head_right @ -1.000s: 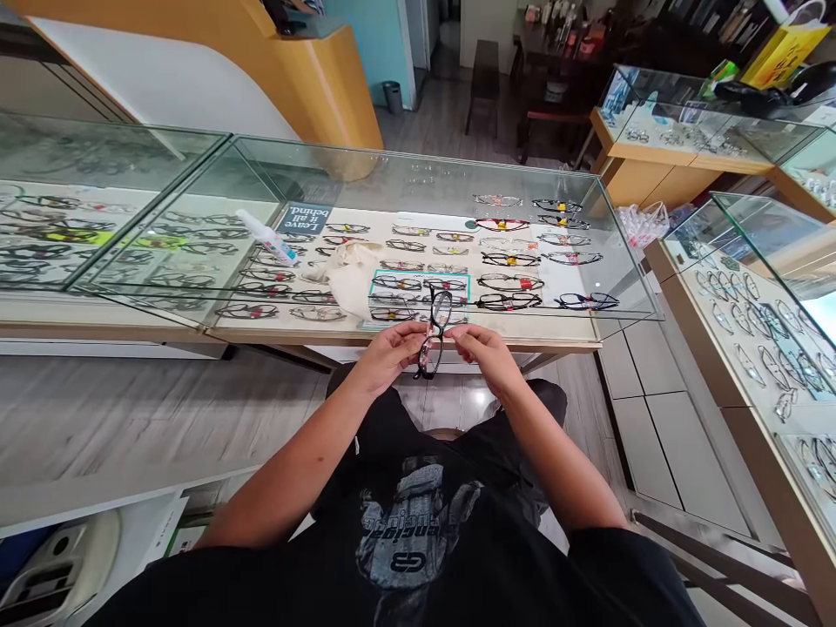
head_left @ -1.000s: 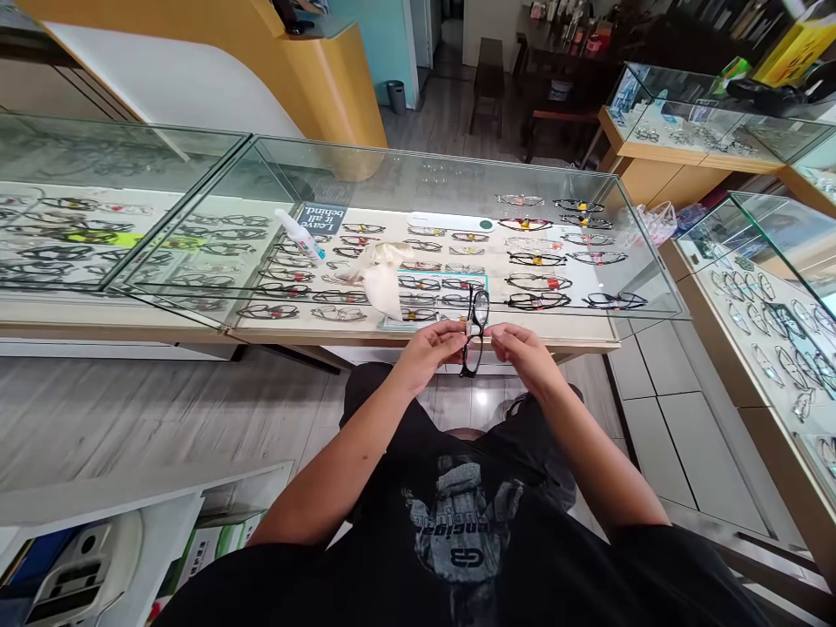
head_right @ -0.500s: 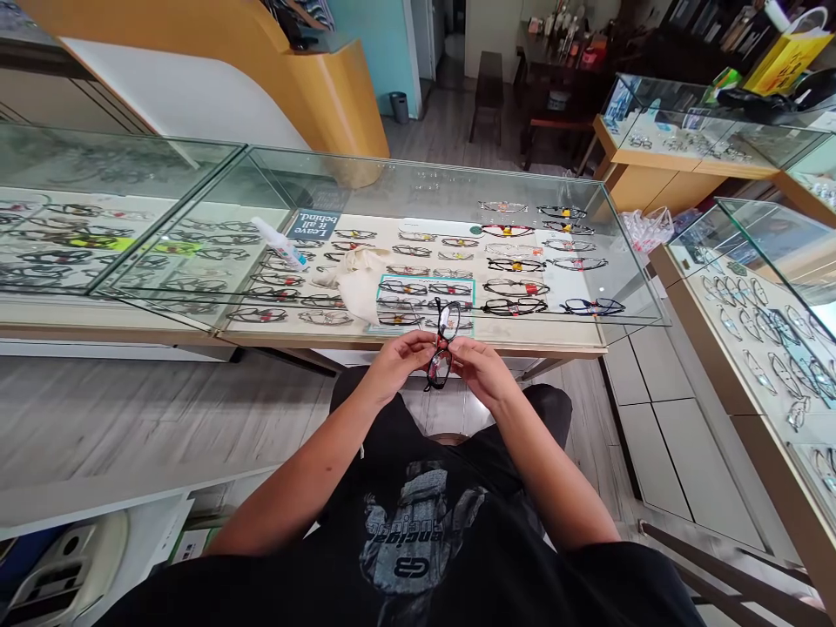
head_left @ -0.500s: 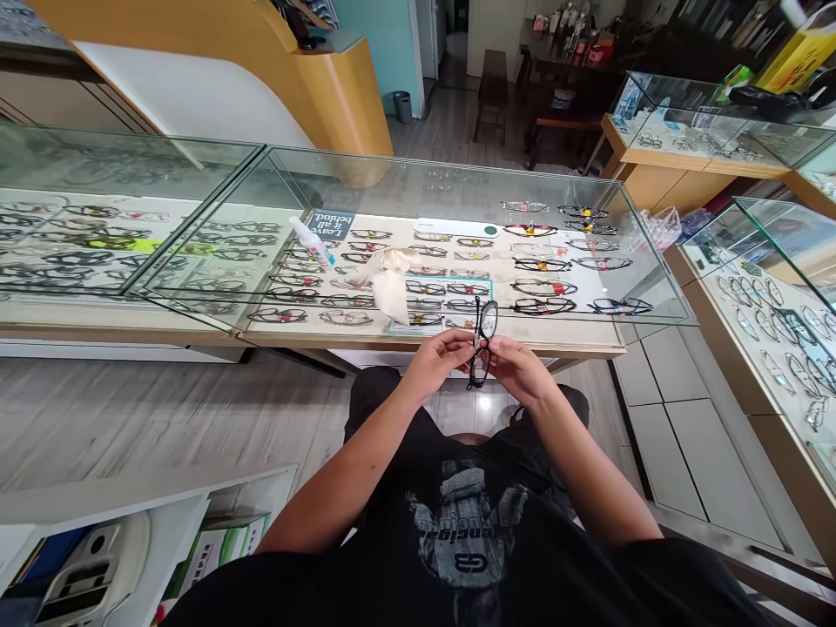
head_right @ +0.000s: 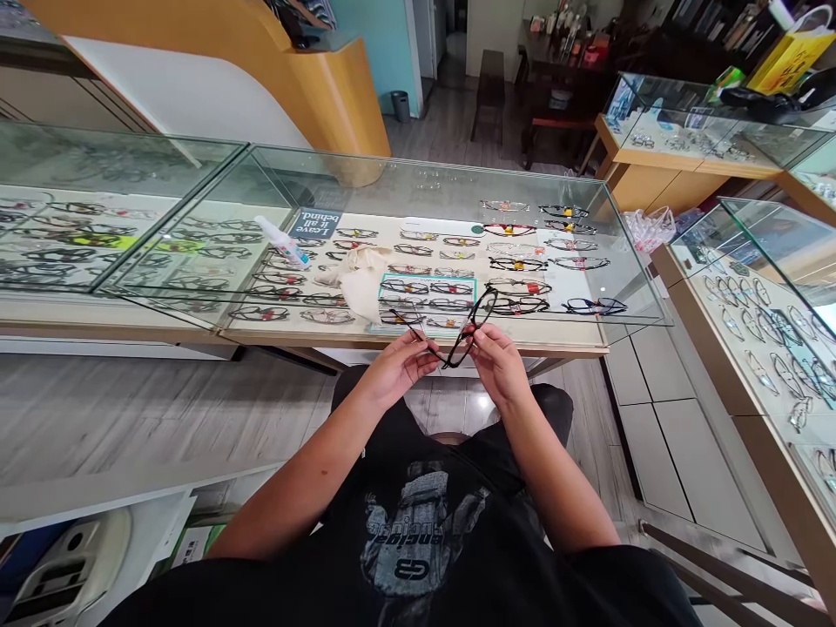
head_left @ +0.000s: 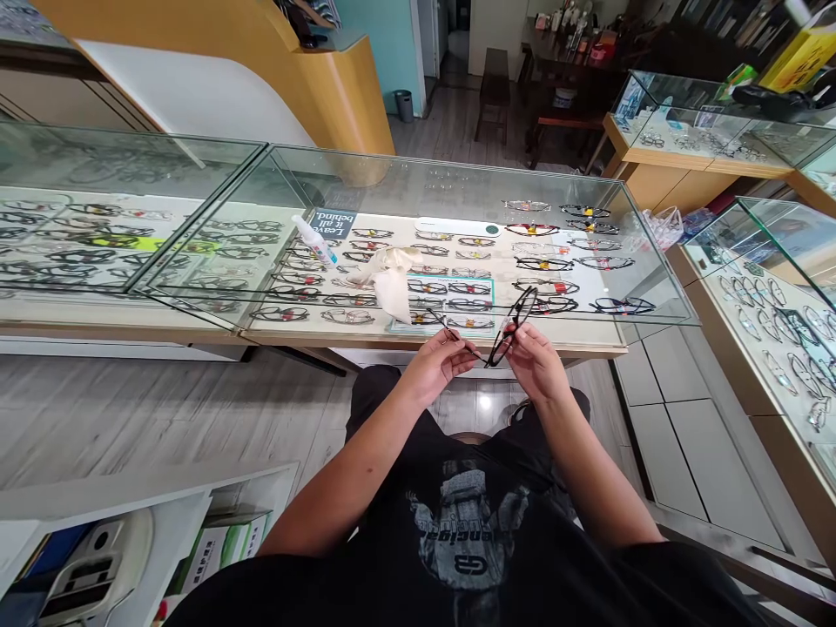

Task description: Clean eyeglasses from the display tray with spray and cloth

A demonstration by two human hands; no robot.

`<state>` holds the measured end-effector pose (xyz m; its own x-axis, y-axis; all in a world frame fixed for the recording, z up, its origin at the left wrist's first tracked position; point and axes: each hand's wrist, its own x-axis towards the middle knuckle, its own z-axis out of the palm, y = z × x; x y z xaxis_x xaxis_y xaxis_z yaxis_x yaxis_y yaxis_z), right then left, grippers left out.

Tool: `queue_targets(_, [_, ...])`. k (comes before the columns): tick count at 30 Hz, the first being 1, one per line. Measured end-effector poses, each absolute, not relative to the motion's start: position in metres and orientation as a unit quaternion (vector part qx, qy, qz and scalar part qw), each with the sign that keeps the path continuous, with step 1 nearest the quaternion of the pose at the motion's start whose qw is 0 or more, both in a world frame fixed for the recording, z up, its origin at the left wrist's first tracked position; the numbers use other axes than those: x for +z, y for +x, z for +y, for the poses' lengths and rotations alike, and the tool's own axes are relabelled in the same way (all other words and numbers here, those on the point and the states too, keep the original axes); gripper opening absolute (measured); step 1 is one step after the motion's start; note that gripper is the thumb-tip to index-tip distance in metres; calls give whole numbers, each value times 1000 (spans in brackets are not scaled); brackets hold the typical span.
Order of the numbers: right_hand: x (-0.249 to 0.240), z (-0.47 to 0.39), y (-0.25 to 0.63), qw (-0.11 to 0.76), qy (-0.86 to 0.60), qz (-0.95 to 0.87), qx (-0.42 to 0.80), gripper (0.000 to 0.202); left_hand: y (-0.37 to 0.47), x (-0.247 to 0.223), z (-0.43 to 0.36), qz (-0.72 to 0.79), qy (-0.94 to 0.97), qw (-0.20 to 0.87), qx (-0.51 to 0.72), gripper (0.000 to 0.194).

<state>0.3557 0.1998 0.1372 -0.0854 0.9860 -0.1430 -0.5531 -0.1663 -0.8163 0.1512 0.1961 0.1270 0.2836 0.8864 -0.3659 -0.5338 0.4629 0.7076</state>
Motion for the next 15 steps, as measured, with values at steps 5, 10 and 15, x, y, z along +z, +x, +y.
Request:
queue_targets(5, [143,199,356,600,-360,-291,652,25,154,126,193,373,196,779,464,34])
queue_targets(10, [151,193,366,554,-376,-388,633,19,143,124,189,450,298,760,362,38])
queue_targets(15, [165,183,387,449,-380,-537,604,11,122,142,180,446,467,680,347,35])
